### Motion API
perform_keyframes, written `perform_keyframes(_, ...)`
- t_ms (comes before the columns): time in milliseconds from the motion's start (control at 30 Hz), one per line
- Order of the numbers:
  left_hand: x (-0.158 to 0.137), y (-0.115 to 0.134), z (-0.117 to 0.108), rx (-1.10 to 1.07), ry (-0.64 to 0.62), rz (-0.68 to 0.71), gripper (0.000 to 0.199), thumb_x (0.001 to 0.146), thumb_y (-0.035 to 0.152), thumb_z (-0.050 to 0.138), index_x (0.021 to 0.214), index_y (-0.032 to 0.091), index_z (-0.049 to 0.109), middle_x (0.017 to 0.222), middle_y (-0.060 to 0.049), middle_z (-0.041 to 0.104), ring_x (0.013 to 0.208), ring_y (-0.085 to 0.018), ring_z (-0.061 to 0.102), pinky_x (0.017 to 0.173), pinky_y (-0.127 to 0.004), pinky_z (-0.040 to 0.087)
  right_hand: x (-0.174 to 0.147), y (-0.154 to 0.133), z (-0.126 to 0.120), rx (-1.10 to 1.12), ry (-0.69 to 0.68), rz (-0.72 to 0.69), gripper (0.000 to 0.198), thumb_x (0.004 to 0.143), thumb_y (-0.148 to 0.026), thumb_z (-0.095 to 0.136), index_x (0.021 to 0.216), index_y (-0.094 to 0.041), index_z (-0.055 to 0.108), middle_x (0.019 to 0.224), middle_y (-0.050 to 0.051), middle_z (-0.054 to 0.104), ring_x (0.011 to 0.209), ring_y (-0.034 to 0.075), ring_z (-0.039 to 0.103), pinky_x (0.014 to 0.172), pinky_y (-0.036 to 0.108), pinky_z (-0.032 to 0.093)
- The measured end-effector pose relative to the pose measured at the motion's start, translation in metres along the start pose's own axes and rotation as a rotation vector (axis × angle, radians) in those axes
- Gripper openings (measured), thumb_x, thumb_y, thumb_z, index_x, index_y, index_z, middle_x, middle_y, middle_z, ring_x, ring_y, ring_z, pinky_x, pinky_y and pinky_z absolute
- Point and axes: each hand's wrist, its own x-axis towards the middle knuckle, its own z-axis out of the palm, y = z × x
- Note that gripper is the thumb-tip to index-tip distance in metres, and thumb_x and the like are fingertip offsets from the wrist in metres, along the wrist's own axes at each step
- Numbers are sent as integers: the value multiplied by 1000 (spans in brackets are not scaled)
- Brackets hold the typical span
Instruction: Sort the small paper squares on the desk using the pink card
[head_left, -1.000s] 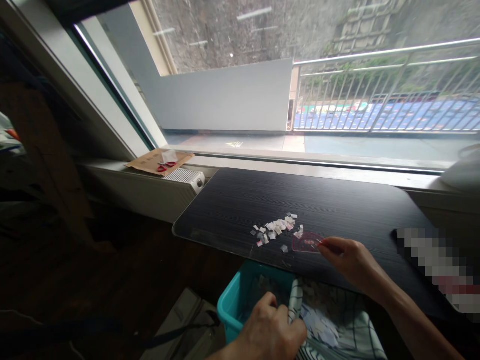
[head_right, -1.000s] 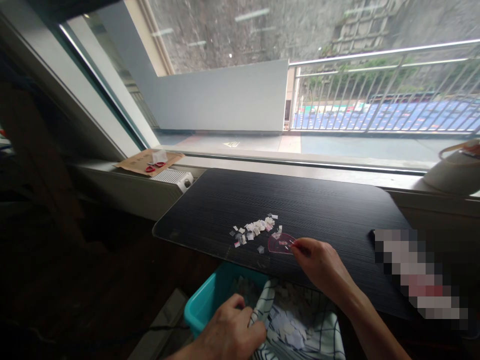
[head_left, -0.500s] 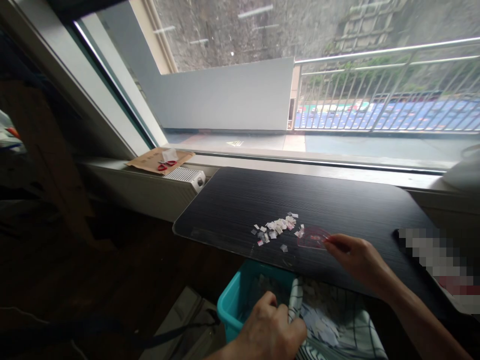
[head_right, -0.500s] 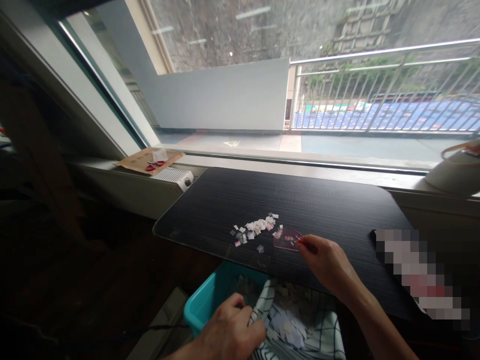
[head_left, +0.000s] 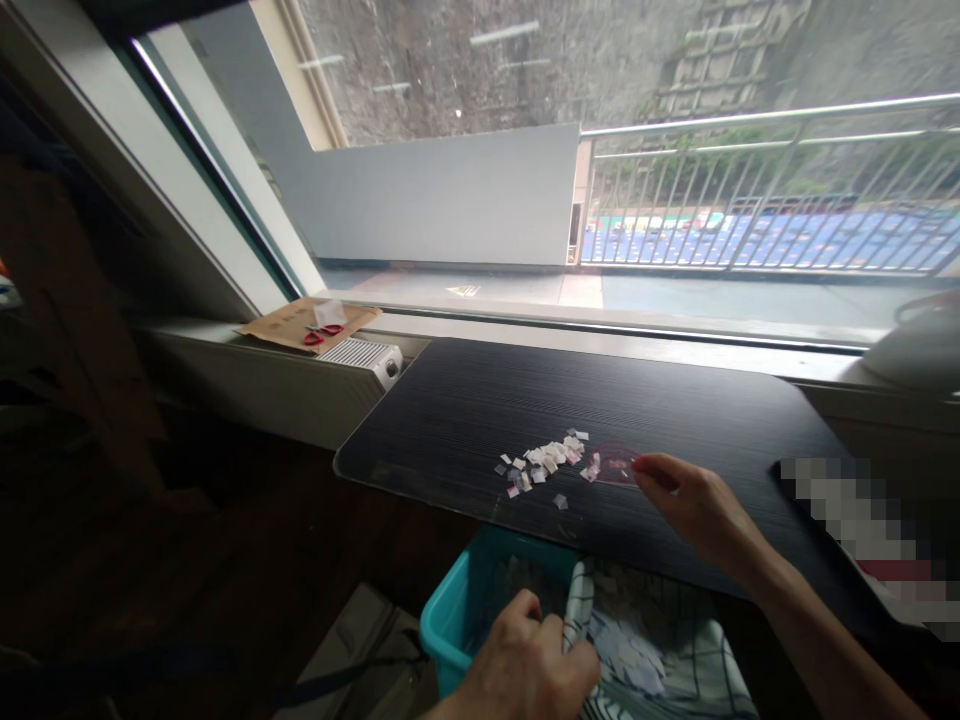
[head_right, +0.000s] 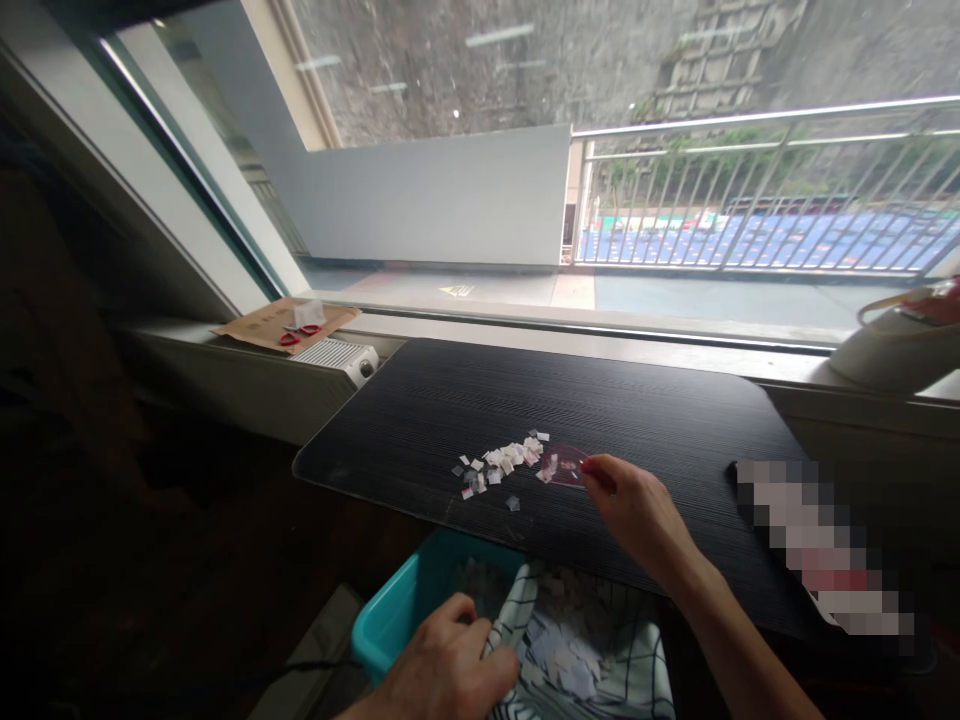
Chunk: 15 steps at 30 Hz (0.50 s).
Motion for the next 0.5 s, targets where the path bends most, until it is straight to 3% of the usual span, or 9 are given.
perform_keyframes(100, -2, -2, -2, -7, 13, -14, 6, 81, 21, 53, 75, 20, 53, 57, 1, 52, 49, -16, 47, 61, -30, 39, -3, 0, -2, 50, -59, -18, 25, 83, -38, 53, 86, -23, 73, 74, 2, 76, 66, 19, 69, 59, 25, 49)
perform_keyframes(267, 1, -4, -9, -33, -9, 8, 4, 82, 20, 53, 78, 20, 53, 60, 1, 54, 52, -16, 49, 63, -30, 39, 2, 9, -2, 49, 23, 34, 26, 83, -39, 54, 89, -22, 73, 78, 4, 76, 68, 20, 69, 63, 28, 50)
perform_keyframes(500, 0, -5, -5, -38, 36, -5, 8, 80, 20, 54, 72, 21, 51, 58, 0, 54, 50, -16, 47, 61, -30, 39, -3, 10, -9, 12, -92, 4, 27, 84, -38, 52, 84, -22, 74, 74, 2, 75, 65, 19, 68, 60, 26, 48)
